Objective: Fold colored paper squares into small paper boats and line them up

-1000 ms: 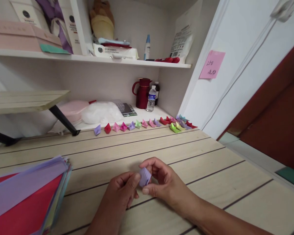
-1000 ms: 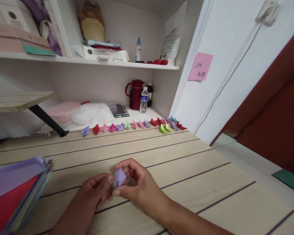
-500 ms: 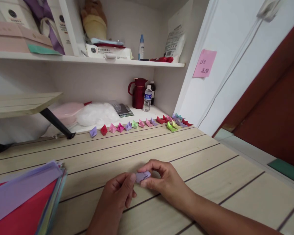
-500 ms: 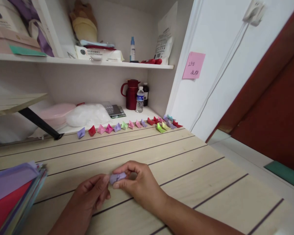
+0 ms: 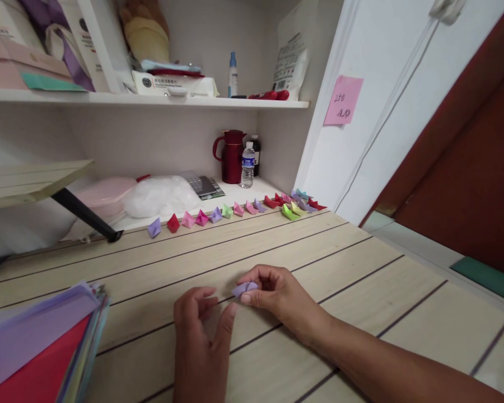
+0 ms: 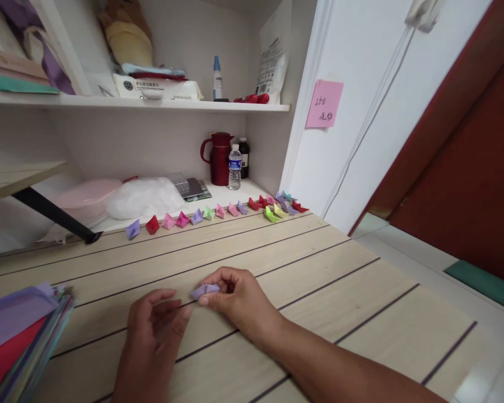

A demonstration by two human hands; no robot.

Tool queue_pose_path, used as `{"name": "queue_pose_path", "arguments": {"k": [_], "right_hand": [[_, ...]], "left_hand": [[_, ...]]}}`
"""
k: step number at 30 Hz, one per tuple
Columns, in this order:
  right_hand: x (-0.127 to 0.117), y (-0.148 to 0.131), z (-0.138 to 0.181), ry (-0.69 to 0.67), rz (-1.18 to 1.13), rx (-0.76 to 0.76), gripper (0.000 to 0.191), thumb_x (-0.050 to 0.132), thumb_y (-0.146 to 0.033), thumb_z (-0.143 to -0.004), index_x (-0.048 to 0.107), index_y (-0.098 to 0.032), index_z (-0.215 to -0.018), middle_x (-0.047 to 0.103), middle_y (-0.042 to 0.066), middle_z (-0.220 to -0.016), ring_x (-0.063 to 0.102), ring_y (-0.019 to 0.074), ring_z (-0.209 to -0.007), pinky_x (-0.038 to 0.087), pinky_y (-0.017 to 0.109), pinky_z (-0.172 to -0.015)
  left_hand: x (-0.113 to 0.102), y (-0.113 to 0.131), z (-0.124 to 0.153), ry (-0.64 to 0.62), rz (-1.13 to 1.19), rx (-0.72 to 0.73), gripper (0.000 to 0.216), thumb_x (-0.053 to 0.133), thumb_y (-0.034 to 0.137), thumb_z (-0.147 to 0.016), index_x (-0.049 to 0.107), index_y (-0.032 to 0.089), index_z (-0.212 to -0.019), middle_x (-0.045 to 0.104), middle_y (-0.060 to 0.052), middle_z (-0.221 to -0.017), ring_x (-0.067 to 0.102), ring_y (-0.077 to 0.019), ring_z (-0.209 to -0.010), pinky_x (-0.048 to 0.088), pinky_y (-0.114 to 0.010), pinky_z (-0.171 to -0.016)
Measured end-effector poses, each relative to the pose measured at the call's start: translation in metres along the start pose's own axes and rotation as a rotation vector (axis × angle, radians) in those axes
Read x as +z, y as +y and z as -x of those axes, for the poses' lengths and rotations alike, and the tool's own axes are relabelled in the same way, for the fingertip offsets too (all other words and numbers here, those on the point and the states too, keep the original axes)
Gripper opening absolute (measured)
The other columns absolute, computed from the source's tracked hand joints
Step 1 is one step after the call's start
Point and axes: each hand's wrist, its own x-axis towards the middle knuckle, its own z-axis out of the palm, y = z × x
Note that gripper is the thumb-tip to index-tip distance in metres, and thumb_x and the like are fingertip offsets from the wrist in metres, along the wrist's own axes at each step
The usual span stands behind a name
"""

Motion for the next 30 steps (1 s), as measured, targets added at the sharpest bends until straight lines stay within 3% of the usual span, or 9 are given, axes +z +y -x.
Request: {"name": "queue_pose_path", "arguments": {"k": [3, 7, 12, 17, 21, 23, 26, 30], "right_hand": [[-0.001, -0.004, 0.001, -0.042, 0.053, 0.029, 0.038, 0.09, -0.045, -0.061, 0.074, -0.016, -0.08, 0.066, -0.001, -0.071, 0.054, 0.0119, -0.065, 0.043, 0.025, -0.063], [-0.001, -0.007, 0.003, -0.109, 0.106, 0.023, 0.039, 0.089, -0.047, -0.061, 0.073, -0.016, -0.079, 0.066, -0.001, -0.072, 0.053, 0.013, -0.067, 0.043, 0.026, -0.065], [-0.003, -0.001, 0.005, -0.16, 0.24, 0.022, 0.041, 0.088, -0.05, -0.062, 0.073, -0.016, -0.08, 0.058, -0.003, -0.064, 0.045, 0.0107, -0.06, 0.035, 0.024, -0.057], [-0.002, 0.004, 0.006, -0.185, 0.203, 0.0, 0.039, 0.086, -0.048, -0.068, 0.071, -0.017, -0.086, 0.058, -0.004, -0.067, 0.048, 0.0111, -0.062, 0.038, 0.024, -0.059], [0.0, 0.005, 0.009, -0.134, 0.263, -0.126, 0.045, 0.082, -0.041, -0.076, 0.065, -0.024, -0.114, 0.062, 0.0, -0.088, 0.056, 0.0142, -0.075, 0.046, 0.027, -0.068], [-0.001, 0.005, 0.01, -0.095, 0.337, -0.203, 0.04, 0.083, -0.036, -0.076, 0.067, -0.026, -0.112, 0.06, 0.004, -0.105, 0.058, 0.0173, -0.089, 0.048, 0.03, -0.078], [-0.002, 0.003, 0.01, -0.076, 0.351, -0.218, 0.031, 0.08, -0.033, -0.079, 0.067, -0.026, -0.105, 0.057, 0.005, -0.109, 0.059, 0.0199, -0.097, 0.049, 0.034, -0.084], [-0.002, 0.001, 0.011, -0.06, 0.429, -0.235, 0.044, 0.082, -0.03, -0.077, 0.064, -0.029, -0.117, 0.056, 0.005, -0.12, 0.057, 0.0217, -0.106, 0.049, 0.037, -0.091]], "left_hand": [[-0.006, -0.002, -0.008, 0.062, -0.049, 0.096, 0.033, 0.067, 0.049, -0.08, 0.061, 0.026, -0.103, 0.053, -0.005, -0.117, 0.055, -0.0243, -0.109, 0.045, -0.043, -0.099], [-0.012, -0.001, -0.012, -0.119, -0.094, 0.153, 0.024, 0.065, 0.046, -0.083, 0.07, 0.028, -0.098, 0.059, -0.005, -0.115, 0.054, -0.0257, -0.116, 0.042, -0.044, -0.105], [-0.011, 0.004, -0.01, -0.232, -0.046, 0.126, 0.016, 0.067, 0.04, -0.082, 0.074, 0.029, -0.091, 0.067, -0.004, -0.103, 0.061, -0.0234, -0.104, 0.047, -0.036, -0.094], [-0.009, 0.012, -0.007, -0.212, -0.025, 0.147, 0.008, 0.07, 0.033, -0.079, 0.073, 0.026, -0.077, 0.069, -0.001, -0.086, 0.064, -0.02, -0.085, 0.048, -0.03, -0.08], [-0.009, 0.011, -0.008, -0.181, -0.017, 0.12, 0.008, 0.068, 0.032, -0.08, 0.071, 0.026, -0.077, 0.068, -0.001, -0.084, 0.063, -0.0179, -0.082, 0.048, -0.028, -0.079], [-0.009, 0.007, -0.009, -0.196, 0.015, 0.057, 0.01, 0.067, 0.035, -0.081, 0.071, 0.025, -0.08, 0.069, -0.001, -0.084, 0.064, -0.0177, -0.081, 0.048, -0.028, -0.078], [-0.01, 0.003, -0.009, -0.229, 0.056, -0.021, 0.015, 0.066, 0.039, -0.082, 0.071, 0.024, -0.083, 0.07, -0.002, -0.084, 0.064, -0.0188, -0.081, 0.048, -0.029, -0.078], [-0.009, 0.004, -0.008, -0.182, 0.009, 0.008, 0.013, 0.067, 0.036, -0.08, 0.071, 0.024, -0.08, 0.07, -0.002, -0.083, 0.064, -0.0184, -0.079, 0.049, -0.028, -0.076]]}}
